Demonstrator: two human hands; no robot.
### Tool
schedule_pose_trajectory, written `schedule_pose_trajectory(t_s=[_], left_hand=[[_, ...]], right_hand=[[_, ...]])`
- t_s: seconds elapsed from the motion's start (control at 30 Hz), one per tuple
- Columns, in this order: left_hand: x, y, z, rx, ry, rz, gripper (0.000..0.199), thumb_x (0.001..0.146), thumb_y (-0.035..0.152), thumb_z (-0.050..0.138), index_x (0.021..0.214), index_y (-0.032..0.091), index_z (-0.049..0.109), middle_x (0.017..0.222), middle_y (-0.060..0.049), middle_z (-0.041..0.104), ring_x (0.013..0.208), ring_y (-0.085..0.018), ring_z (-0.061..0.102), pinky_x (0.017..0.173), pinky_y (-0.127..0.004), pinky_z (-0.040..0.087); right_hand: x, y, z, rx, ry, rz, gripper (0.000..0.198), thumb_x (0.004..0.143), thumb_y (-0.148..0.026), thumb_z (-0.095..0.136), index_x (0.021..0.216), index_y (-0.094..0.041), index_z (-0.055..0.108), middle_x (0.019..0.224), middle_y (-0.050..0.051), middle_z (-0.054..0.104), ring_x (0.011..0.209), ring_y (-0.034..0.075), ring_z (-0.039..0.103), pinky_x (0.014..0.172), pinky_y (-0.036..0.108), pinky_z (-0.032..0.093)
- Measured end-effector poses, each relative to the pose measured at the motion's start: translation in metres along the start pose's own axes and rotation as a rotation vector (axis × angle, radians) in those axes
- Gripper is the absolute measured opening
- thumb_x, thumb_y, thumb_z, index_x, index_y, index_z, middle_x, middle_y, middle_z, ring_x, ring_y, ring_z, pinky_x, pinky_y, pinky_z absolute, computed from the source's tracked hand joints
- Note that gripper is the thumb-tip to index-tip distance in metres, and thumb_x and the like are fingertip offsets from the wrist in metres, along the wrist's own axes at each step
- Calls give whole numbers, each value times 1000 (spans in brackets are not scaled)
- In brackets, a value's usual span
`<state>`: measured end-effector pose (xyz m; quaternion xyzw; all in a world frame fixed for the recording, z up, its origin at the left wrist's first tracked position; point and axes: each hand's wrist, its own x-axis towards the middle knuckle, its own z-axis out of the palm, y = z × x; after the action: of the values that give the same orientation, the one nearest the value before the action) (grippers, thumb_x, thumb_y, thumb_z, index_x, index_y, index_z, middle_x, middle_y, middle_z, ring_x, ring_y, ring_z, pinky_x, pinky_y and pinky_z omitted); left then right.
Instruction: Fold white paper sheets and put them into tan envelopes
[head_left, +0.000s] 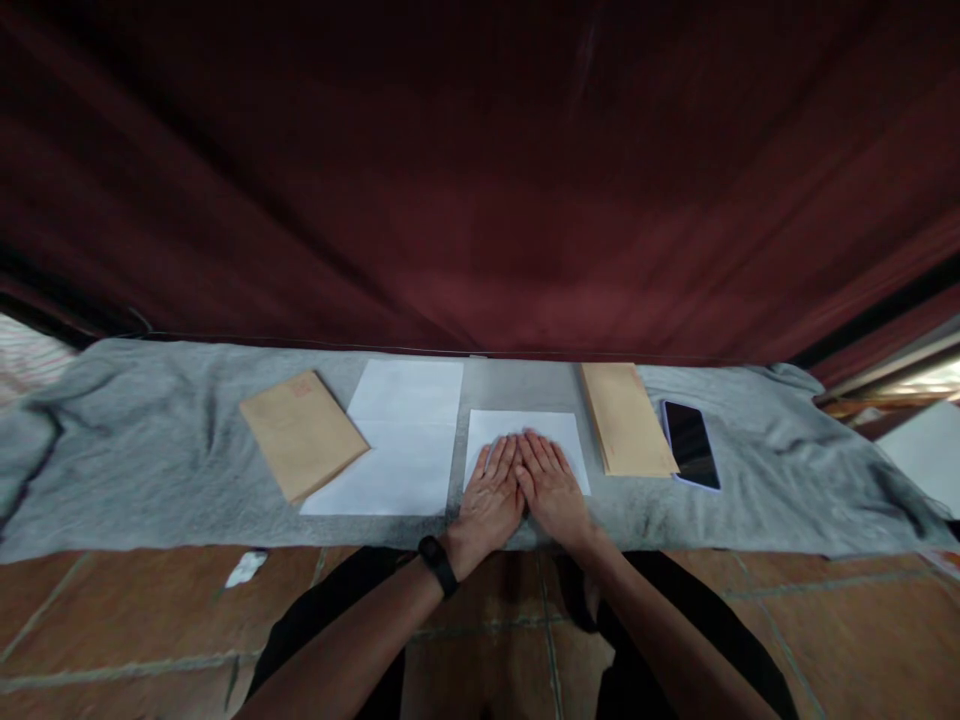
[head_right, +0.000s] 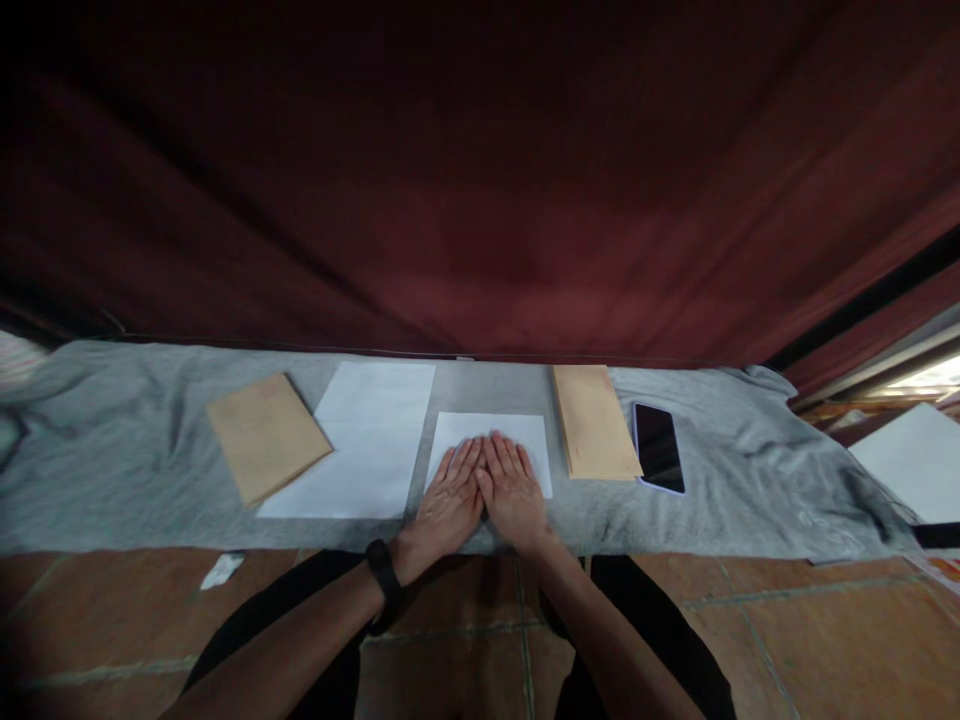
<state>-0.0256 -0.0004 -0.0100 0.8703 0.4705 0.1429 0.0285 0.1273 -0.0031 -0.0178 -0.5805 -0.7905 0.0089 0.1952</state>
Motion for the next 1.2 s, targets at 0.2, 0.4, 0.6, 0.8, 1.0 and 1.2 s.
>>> schedule_pose_trajectory(t_s=[0.2,0.4,0.6,0.8,1.0,1.2], left_hand=[[-7,-2,-1,11,20,-35,54,100,30,38,152,16,37,161,-10,34,152,-25,25,124,-50,21],[-14,-8,-7,24,17,-99,56,100,33,42,153,18,37,161,-11,33,151,-26,25,124,-50,20],[-22,-17,-5,27,41,-177,64,100,39,41,153,5,32,161,-20,29,151,-30,25,121,-47,27],[-26,-20,-4,27,33,-225,65,100,39,37,152,0,31,160,-24,30,152,-30,22,121,-49,28],[-18,-28,-9,-165,63,-277,59,97,33,43,146,0,41,157,-27,33,146,-34,35,116,-51,36],[-1,-54,-14,-558,157,-427,52,91,31,53,140,13,51,152,-20,44,143,-31,41,111,-49,43]], right_hand=[[-9,12,0,-57,-13,53,55,105,-37,34,157,-17,31,163,12,28,150,26,28,121,48,26],[-16,27,-1,-106,-1,77,59,105,-42,36,157,-15,30,164,14,25,150,29,29,119,49,29],[-24,34,-1,-130,55,77,67,104,-46,38,159,-13,20,163,18,27,148,31,31,116,50,33],[-32,38,-1,-129,82,90,70,104,-47,36,160,-12,14,161,20,29,148,32,32,115,51,35],[-34,34,-10,-95,113,113,66,103,-42,41,159,-12,21,160,19,32,147,33,33,117,55,31],[-30,0,-19,-4,-43,-79,61,101,-37,45,156,-16,31,160,13,35,149,28,31,122,51,26]])
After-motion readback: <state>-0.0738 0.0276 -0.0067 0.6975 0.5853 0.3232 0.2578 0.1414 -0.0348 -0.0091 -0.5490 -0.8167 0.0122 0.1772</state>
